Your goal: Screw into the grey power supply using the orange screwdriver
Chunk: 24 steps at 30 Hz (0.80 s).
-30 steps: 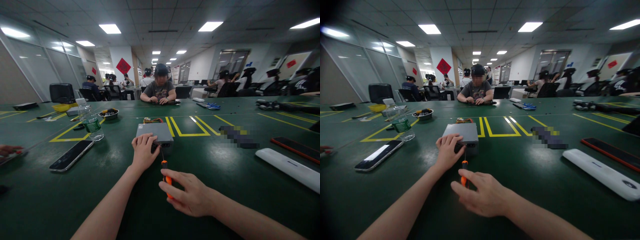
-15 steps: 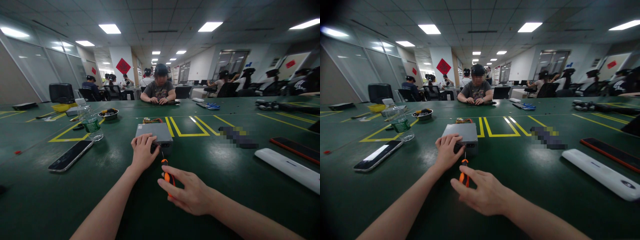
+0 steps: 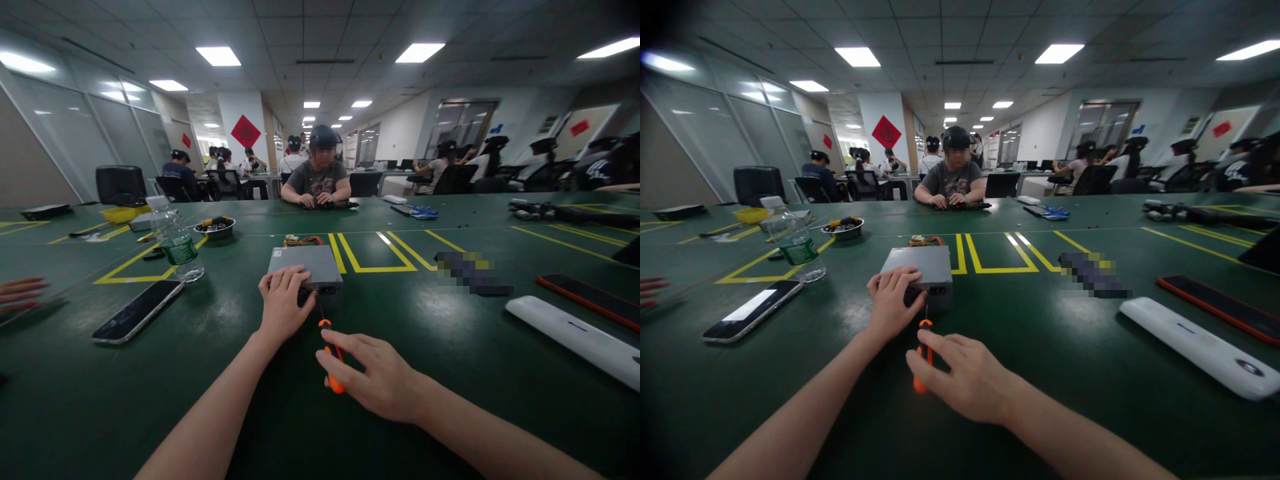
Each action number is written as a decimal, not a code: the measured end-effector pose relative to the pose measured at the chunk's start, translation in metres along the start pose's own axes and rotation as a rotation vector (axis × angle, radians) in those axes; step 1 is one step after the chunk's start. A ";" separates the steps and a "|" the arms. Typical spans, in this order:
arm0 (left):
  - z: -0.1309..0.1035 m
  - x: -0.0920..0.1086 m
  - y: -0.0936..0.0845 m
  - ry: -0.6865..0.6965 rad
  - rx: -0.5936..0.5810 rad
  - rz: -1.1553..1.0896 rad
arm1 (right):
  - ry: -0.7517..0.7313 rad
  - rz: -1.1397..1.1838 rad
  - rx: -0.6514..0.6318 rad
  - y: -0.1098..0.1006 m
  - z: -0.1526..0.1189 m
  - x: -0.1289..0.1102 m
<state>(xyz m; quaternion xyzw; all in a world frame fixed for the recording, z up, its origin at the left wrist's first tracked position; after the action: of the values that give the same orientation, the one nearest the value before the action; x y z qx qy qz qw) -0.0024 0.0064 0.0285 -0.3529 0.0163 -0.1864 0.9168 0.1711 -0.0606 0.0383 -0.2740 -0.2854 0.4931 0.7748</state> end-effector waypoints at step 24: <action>0.000 0.000 0.001 -0.005 -0.008 0.001 | 0.040 -0.116 0.139 -0.009 0.000 0.008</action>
<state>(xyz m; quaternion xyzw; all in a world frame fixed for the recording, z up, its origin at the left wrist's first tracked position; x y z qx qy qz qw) -0.0023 0.0069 0.0274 -0.3569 0.0148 -0.1848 0.9156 0.1800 -0.0565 0.0460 -0.2125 -0.2502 0.4603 0.8248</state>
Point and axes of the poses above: each hand's wrist, its own z-axis towards the middle knuckle, its own y-axis out of the palm, x = y × z, the point moved 3 cm from there along z, towards the middle knuckle, and after that the axes turned 5 degrees about y, right-handed, at the moved point
